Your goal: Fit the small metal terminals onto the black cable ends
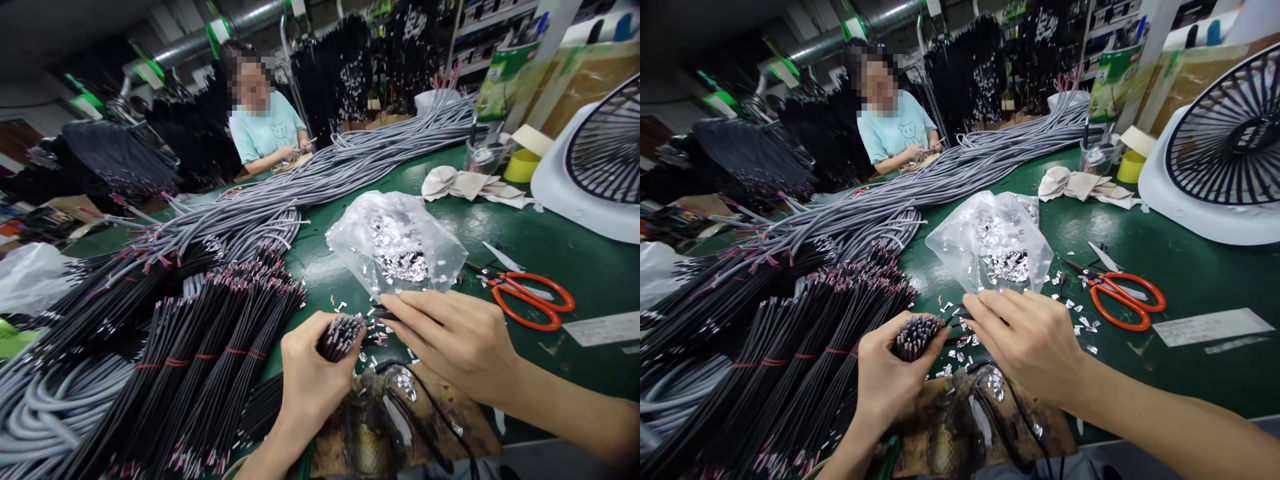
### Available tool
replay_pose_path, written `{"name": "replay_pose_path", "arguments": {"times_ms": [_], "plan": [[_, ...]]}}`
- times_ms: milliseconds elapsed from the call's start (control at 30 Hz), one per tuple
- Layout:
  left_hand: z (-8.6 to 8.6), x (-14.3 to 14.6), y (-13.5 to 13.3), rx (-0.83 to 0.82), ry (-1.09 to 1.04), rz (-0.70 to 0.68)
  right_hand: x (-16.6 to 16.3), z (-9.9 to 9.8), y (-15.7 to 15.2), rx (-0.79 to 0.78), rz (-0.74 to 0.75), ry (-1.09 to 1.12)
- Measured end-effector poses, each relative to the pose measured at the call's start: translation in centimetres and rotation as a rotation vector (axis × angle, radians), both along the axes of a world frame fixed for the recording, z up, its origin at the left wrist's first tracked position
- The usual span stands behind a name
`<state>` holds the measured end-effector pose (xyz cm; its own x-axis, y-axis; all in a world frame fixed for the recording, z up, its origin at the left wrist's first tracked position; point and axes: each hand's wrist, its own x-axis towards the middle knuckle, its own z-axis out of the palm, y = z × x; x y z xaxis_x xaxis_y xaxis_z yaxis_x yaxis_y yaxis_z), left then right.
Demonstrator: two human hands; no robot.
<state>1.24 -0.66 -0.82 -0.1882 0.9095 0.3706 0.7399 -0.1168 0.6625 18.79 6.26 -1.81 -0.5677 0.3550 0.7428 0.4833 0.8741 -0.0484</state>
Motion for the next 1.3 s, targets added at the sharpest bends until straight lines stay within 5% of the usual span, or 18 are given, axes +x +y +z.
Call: {"name": "replay_pose_path", "arguments": {"times_ms": [1300], "plan": [[-0.62, 0.37, 0.07, -0.065, 0.004, 0.011, 0.2, -0.85, -0.55, 0.209, -0.018, -0.15]]}}
